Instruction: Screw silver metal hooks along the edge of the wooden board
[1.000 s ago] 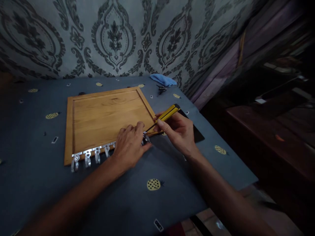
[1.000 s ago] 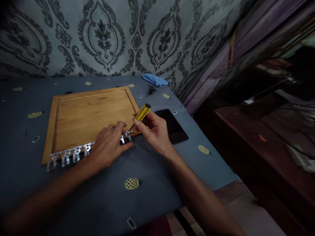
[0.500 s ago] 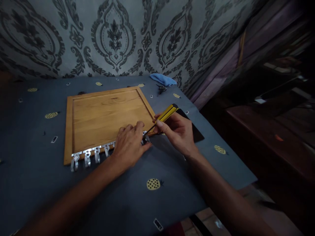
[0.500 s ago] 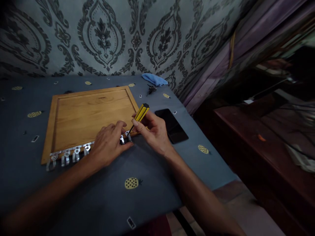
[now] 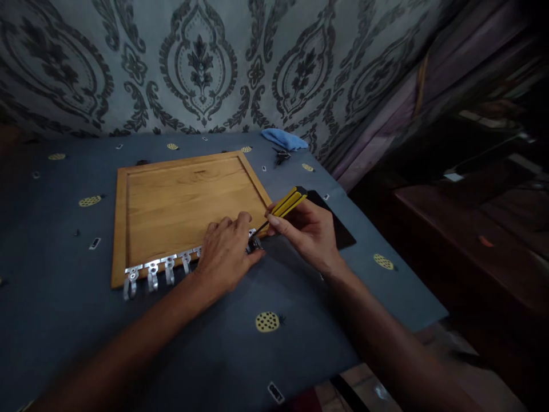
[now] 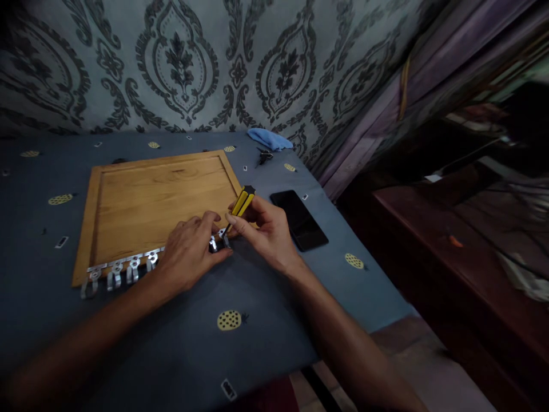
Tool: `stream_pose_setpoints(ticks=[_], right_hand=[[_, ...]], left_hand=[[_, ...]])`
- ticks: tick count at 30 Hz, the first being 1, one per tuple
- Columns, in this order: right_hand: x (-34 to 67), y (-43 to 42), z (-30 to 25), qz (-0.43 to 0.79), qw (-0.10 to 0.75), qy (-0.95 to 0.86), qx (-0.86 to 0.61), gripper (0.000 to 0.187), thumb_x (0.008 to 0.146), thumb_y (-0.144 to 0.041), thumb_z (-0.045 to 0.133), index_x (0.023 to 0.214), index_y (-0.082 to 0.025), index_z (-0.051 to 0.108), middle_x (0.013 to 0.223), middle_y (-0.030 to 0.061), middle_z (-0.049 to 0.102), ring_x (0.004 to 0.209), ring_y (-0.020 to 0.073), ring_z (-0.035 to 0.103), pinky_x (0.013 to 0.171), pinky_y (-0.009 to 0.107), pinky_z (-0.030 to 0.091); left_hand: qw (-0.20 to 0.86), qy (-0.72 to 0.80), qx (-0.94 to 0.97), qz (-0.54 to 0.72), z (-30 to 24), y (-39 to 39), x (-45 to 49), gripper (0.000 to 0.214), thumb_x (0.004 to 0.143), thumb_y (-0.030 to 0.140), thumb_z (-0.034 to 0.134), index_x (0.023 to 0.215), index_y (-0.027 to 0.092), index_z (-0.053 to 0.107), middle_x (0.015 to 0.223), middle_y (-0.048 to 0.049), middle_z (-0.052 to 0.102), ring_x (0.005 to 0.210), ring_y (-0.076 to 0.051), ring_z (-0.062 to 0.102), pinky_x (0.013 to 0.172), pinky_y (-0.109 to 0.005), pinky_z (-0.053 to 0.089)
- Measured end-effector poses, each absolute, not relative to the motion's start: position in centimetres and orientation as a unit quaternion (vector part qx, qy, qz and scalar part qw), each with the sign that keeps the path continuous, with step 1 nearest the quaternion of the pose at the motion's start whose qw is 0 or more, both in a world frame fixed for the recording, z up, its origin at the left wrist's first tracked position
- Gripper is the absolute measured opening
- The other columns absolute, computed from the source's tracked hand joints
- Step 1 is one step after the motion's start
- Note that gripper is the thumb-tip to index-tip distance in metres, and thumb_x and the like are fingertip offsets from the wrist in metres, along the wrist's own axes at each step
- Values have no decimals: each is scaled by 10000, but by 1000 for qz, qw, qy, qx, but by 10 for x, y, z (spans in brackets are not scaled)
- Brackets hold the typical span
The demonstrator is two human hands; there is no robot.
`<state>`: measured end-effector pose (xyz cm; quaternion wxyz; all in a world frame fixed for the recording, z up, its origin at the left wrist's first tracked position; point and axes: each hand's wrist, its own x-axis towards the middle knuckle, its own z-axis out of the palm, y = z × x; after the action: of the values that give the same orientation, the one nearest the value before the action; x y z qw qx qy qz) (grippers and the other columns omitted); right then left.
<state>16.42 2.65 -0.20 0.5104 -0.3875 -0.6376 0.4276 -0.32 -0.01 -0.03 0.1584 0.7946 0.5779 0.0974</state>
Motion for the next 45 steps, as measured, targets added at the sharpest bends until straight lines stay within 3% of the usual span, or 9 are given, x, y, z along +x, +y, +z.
stream_pose_setpoints(ticks=[8, 17, 22, 28, 31, 34, 38, 42, 45], right_hand=[[157, 27, -8, 350, 536, -639, -427, 367, 710, -487, 874, 751, -221, 625, 660, -32, 610, 538, 120, 556, 507, 275, 501], [159, 33, -5, 313, 618, -568, -444, 363, 766, -529, 822, 869, -230, 643, 725, -8, 673, 584, 136, 636, 556, 283, 543], [158, 51, -19, 331, 581, -594, -447, 366, 833, -523, 748, 983, -204, 651, 738, -13, 650, 625, 135, 637, 608, 279, 523], [141, 84, -8, 281, 412, -738, -455, 227, 892, -412, 671, 889, -186, 659, 754, 6, 631, 631, 137, 594, 580, 264, 457], [128, 101, -6, 253, 339, -766, -484, 112, 844, -268, 716, 896, -170, 702, 742, 5, 659, 669, 137, 588, 633, 258, 441], [119, 112, -12, 259, 310, -771, -492, 126, 780, -181, 748, 898, -140, 735, 690, 3, 673, 630, 132, 586, 630, 254, 436], [123, 111, -20, 251, 299, -779, -491, 128, 774, -136, 723, 899, -145, 748, 730, 11, 721, 658, 133, 619, 663, 246, 462], [146, 78, -22, 213, 342, -776, -486, 187, 908, -202, 589, 1009, -159, 741, 954, 69, 768, 839, 182, 684, 773, 292, 508], [169, 39, -28, 196, 370, -796, -438, 185, 955, -271, 576, 1000, -176, 729, 918, 70, 766, 842, 206, 708, 779, 332, 551]], left_hand=[[152, 573, 797, 111, -3, -1, -5, 419, 903, 374, 697, 1200, 172, 482, 1113, -107, 709, 1093, -324, 642, 949, -471, 477], [158, 581, 792, 105, -1, -1, -4, 404, 902, 361, 697, 1185, 178, 473, 1103, -110, 714, 1073, -307, 646, 940, -448, 473], [156, 581, 792, 103, 1, -1, -3, 370, 898, 348, 703, 1149, 190, 480, 1097, -105, 715, 1078, -300, 649, 938, -436, 475], [150, 574, 798, 108, 2, -2, -4, 378, 911, 342, 687, 1176, 166, 482, 1129, -131, 700, 1138, -313, 637, 953, -432, 470], [144, 578, 796, 107, 1, -3, -4, 371, 907, 354, 692, 1154, 168, 488, 1106, -129, 705, 1115, -312, 647, 939, -430, 475], [137, 583, 794, 107, 0, -3, -4, 371, 897, 362, 705, 1136, 182, 486, 1096, -112, 711, 1100, -300, 655, 936, -422, 479], [131, 584, 793, 113, -2, -3, -4, 367, 897, 362, 702, 1134, 189, 482, 1108, -114, 715, 1107, -302, 652, 937, -426, 480], [134, 578, 796, 119, -2, -3, -4, 364, 895, 350, 702, 1135, 183, 486, 1113, -126, 716, 1115, -315, 648, 938, -435, 479], [139, 575, 797, 122, -2, -3, -5, 377, 891, 343, 707, 1150, 188, 481, 1116, -117, 718, 1119, -315, 644, 931, -432, 477]])
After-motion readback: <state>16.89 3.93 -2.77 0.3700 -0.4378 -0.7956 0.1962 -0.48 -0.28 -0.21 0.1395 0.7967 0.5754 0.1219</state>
